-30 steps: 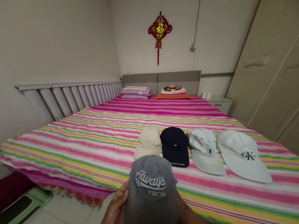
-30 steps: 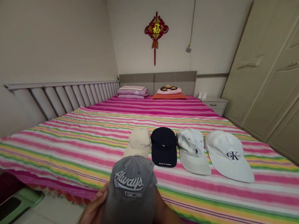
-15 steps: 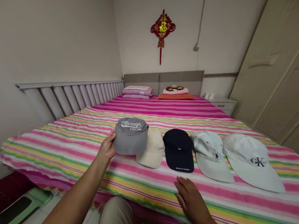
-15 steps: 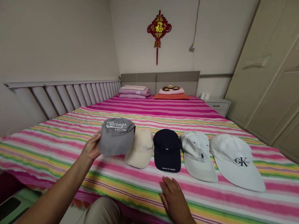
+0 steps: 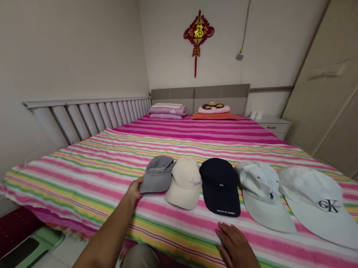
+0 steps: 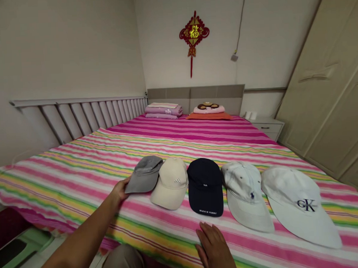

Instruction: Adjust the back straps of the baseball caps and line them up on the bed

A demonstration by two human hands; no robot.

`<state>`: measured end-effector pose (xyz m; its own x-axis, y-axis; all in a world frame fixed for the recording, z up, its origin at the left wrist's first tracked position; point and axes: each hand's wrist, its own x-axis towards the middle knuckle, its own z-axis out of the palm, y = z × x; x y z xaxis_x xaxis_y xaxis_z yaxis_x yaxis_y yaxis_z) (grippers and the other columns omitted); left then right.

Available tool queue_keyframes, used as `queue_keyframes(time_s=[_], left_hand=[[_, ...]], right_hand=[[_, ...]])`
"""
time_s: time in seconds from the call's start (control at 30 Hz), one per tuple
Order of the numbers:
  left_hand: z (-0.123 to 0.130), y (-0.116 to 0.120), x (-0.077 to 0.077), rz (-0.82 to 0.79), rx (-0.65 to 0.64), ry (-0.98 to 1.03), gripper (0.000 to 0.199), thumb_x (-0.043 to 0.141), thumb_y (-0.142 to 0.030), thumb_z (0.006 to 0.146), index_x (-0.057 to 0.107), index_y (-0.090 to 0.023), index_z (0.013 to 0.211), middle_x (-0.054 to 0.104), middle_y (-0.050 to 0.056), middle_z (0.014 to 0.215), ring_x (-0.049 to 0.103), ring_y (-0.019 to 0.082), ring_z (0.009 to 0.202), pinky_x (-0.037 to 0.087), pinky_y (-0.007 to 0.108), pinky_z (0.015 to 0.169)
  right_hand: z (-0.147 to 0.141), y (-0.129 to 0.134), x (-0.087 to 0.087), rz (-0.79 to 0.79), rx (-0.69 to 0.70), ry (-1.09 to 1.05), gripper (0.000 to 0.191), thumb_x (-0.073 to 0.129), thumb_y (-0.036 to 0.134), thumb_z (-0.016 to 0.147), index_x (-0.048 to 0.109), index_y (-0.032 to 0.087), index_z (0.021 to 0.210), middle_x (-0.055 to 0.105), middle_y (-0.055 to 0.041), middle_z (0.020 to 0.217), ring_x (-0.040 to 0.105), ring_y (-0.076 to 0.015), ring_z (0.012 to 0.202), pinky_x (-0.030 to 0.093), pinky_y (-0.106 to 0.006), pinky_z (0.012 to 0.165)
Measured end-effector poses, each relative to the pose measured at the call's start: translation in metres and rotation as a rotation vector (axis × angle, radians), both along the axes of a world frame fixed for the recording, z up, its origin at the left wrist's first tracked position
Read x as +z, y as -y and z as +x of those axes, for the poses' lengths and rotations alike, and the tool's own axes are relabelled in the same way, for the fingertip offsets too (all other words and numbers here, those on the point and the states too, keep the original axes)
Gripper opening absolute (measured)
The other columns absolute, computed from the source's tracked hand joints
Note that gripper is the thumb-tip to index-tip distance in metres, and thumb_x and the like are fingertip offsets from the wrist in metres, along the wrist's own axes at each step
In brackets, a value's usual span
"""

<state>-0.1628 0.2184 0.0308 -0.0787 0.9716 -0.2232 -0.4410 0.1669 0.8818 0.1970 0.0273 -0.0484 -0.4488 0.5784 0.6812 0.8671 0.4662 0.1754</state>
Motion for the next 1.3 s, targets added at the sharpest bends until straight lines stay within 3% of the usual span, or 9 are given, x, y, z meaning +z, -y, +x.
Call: queue_keyframes(time_s=[0.1, 0.23, 0.33, 0.47, 0.63, 0.77, 0.9, 1.13, 1.3], left_hand=[[-0.012, 0.008, -0.007, -0.066, 0.006, -0.131, 0.027, 0.049, -0.009, 0.068, 0.060, -0.011, 0.092, 0.067, 0.007, 0.066, 0.062, 0.020, 0.057, 0.050, 0.033, 0.057], [-0.025, 0.012, -0.002, -0.083, 0.080, -0.382, 0.021, 0.049, -0.011, 0.065, 0.062, -0.013, 0.082, 0.066, 0.006, 0.061, 0.061, 0.021, 0.057, 0.047, 0.033, 0.057], [-0.026, 0.014, 0.004, -0.033, 0.191, -0.638, 0.014, 0.054, -0.013, 0.062, 0.062, -0.015, 0.073, 0.067, 0.007, 0.067, 0.061, 0.025, 0.077, 0.044, 0.032, 0.067], [-0.008, 0.015, 0.015, 0.134, 0.276, -0.969, 0.019, 0.060, -0.028, 0.063, 0.063, -0.018, 0.079, 0.063, 0.011, 0.096, 0.042, 0.032, 0.111, 0.033, 0.036, 0.088], [0.027, -0.007, 0.028, 0.294, 0.144, -1.216, 0.016, 0.058, -0.030, 0.068, 0.064, -0.017, 0.075, 0.061, 0.012, 0.097, 0.039, 0.031, 0.114, 0.026, 0.038, 0.094], [0.042, -0.041, 0.029, 0.317, -0.006, -1.309, 0.017, 0.054, -0.029, 0.076, 0.060, -0.014, 0.082, 0.060, 0.008, 0.096, 0.050, 0.022, 0.100, 0.035, 0.042, 0.088], [0.049, -0.065, 0.025, 0.323, -0.113, -1.357, 0.024, 0.049, -0.030, 0.081, 0.056, -0.014, 0.097, 0.057, 0.006, 0.101, 0.055, 0.016, 0.089, 0.045, 0.037, 0.078], [0.052, -0.077, 0.015, 0.300, -0.230, -1.475, 0.027, 0.052, -0.032, 0.079, 0.057, -0.012, 0.096, 0.057, 0.002, 0.095, 0.056, 0.022, 0.088, 0.047, 0.035, 0.073], [0.052, -0.081, 0.020, 0.266, -0.316, -1.621, 0.025, 0.051, -0.030, 0.079, 0.056, -0.013, 0.096, 0.057, 0.004, 0.097, 0.056, 0.018, 0.087, 0.047, 0.035, 0.074]], right_hand=[[0.000, 0.000, 0.000, 0.003, -0.008, 0.016, 0.030, 0.053, 0.032, 0.077, 0.057, 0.017, 0.103, 0.063, -0.0102, 0.105, 0.057, -0.0239, 0.096, 0.045, -0.039, 0.082], [0.000, -0.001, -0.001, 0.009, -0.001, 0.015, 0.029, 0.053, 0.033, 0.078, 0.058, 0.017, 0.102, 0.063, -0.0103, 0.105, 0.057, -0.0242, 0.096, 0.045, -0.040, 0.082], [0.001, -0.001, -0.001, 0.007, 0.009, 0.003, 0.029, 0.053, 0.034, 0.077, 0.059, 0.017, 0.100, 0.063, -0.0102, 0.104, 0.057, -0.0241, 0.095, 0.044, -0.040, 0.082], [0.001, -0.001, -0.001, 0.011, 0.011, 0.004, 0.030, 0.052, 0.035, 0.078, 0.058, 0.018, 0.101, 0.064, -0.0095, 0.104, 0.058, -0.0236, 0.095, 0.045, -0.039, 0.082], [-0.001, -0.001, 0.002, 0.014, -0.008, 0.035, 0.029, 0.051, 0.034, 0.078, 0.058, 0.018, 0.101, 0.064, -0.0087, 0.103, 0.058, -0.0230, 0.094, 0.046, -0.038, 0.079], [0.000, -0.001, 0.004, 0.037, -0.006, 0.057, 0.029, 0.053, 0.034, 0.077, 0.059, 0.017, 0.100, 0.065, -0.0095, 0.102, 0.058, -0.0235, 0.093, 0.047, -0.038, 0.078], [0.002, -0.004, 0.005, 0.068, 0.013, 0.078, 0.028, 0.054, 0.033, 0.076, 0.060, 0.017, 0.098, 0.066, -0.0089, 0.099, 0.059, -0.0230, 0.091, 0.047, -0.036, 0.077], [0.006, -0.013, 0.000, 0.110, 0.045, 0.107, 0.024, 0.053, 0.031, 0.075, 0.061, 0.018, 0.093, 0.067, -0.0087, 0.095, 0.060, -0.0223, 0.088, 0.047, -0.034, 0.074], [0.007, -0.012, 0.000, 0.080, 0.053, 0.091, 0.024, 0.052, 0.030, 0.077, 0.061, 0.017, 0.094, 0.067, -0.0091, 0.096, 0.060, -0.0219, 0.089, 0.047, -0.033, 0.074]])
